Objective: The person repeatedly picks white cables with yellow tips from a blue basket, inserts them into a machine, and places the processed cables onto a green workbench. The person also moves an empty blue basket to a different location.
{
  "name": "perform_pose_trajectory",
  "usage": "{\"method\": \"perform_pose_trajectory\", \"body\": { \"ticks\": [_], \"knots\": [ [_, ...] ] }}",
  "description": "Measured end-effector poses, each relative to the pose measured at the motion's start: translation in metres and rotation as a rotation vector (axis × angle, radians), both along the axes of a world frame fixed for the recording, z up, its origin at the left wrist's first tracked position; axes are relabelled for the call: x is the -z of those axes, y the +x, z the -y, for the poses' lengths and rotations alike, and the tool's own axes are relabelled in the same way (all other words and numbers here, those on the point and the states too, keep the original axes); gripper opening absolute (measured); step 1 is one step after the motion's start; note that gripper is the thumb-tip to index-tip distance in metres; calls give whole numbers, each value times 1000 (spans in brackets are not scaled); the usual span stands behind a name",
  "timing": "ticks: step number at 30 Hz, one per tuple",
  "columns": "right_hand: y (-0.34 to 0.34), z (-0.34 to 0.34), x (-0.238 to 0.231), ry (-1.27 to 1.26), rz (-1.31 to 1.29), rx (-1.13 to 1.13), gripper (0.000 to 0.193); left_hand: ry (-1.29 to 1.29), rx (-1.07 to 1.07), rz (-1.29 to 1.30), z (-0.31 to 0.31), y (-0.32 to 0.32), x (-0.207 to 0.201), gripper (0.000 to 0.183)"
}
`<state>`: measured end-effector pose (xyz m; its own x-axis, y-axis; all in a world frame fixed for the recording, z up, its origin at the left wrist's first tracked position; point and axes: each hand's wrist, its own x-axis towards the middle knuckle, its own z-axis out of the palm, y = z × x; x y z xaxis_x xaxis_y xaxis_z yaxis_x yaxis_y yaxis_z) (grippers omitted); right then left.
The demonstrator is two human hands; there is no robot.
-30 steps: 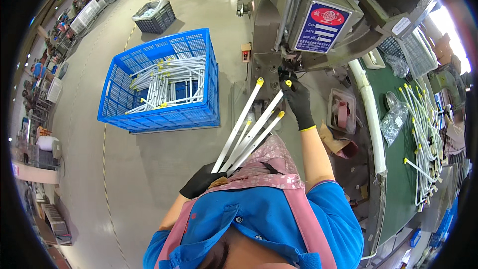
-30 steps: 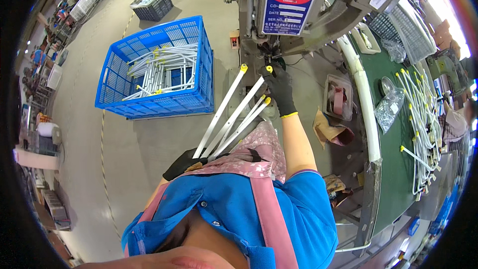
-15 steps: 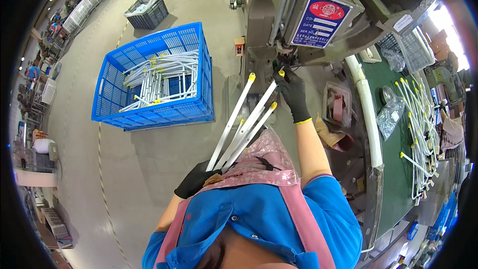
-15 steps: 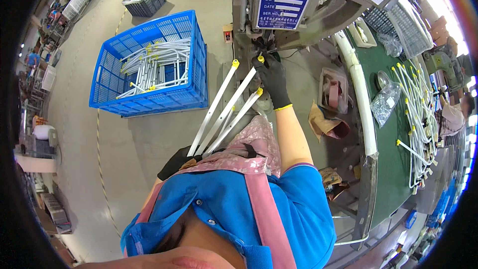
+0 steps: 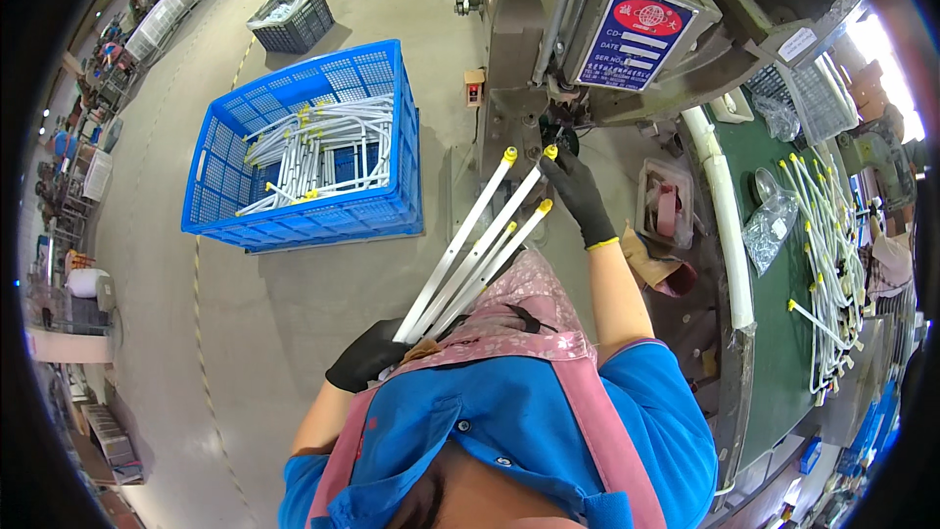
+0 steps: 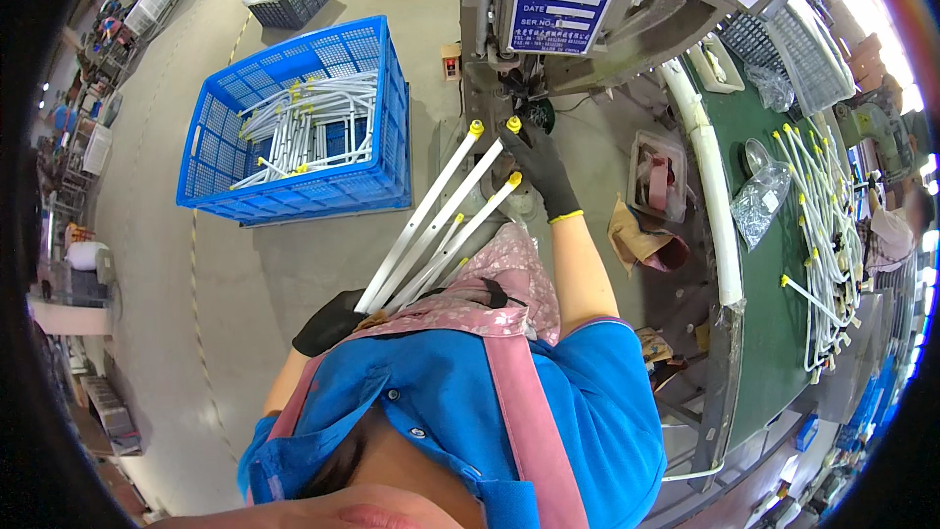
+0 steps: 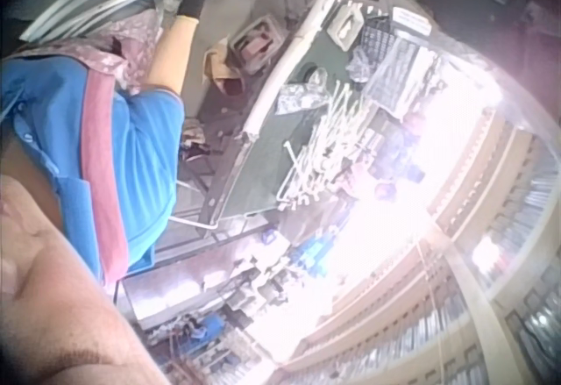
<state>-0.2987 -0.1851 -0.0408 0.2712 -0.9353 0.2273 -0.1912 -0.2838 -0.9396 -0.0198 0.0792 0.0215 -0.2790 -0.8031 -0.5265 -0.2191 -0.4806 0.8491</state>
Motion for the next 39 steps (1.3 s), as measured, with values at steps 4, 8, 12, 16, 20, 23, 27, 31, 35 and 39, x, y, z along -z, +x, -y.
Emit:
{"method": "perform_pose_trajectory", "body": {
  "ticks": [4, 8, 12, 16, 20, 23, 27, 31, 35, 39],
  "knots": [
    [-23, -16, 15, 220, -20, -74, 29, 20, -51, -44, -4, 3, 17, 32],
    [-32, -27, 33, 349, -30, -13, 29, 33, -38, -31, -6, 6, 27, 32],
    [-26, -19, 39, 258, -43, 53, 28, 14, -79, -95, -7, 4, 30, 30],
    [-19, -14, 29, 191, -70, 178, 28, 22, -98, -79, -9, 0, 28, 28],
    [-13, -18, 10, 148, -85, 225, 27, -12, -115, -95, -10, -3, 21, 26],
    [-9, -17, -5, 143, -69, 265, 28, 47, -150, -97, -12, -4, 12, 35],
    [-3, -9, -20, 22, -42, 299, 29, -29, -151, -61, -12, -9, 4, 32],
    [3, 0, -27, -94, -9, 226, 31, -7, -182, -52, -12, -10, 3, 33],
    [10, 5, -26, -31, 72, 168, 34, -33, -236, -51, -16, -12, 9, 28],
    [7, 9, -21, -19, 12, 175, 36, -78, -230, -56, -15, -15, 17, 34]
  ]
}}
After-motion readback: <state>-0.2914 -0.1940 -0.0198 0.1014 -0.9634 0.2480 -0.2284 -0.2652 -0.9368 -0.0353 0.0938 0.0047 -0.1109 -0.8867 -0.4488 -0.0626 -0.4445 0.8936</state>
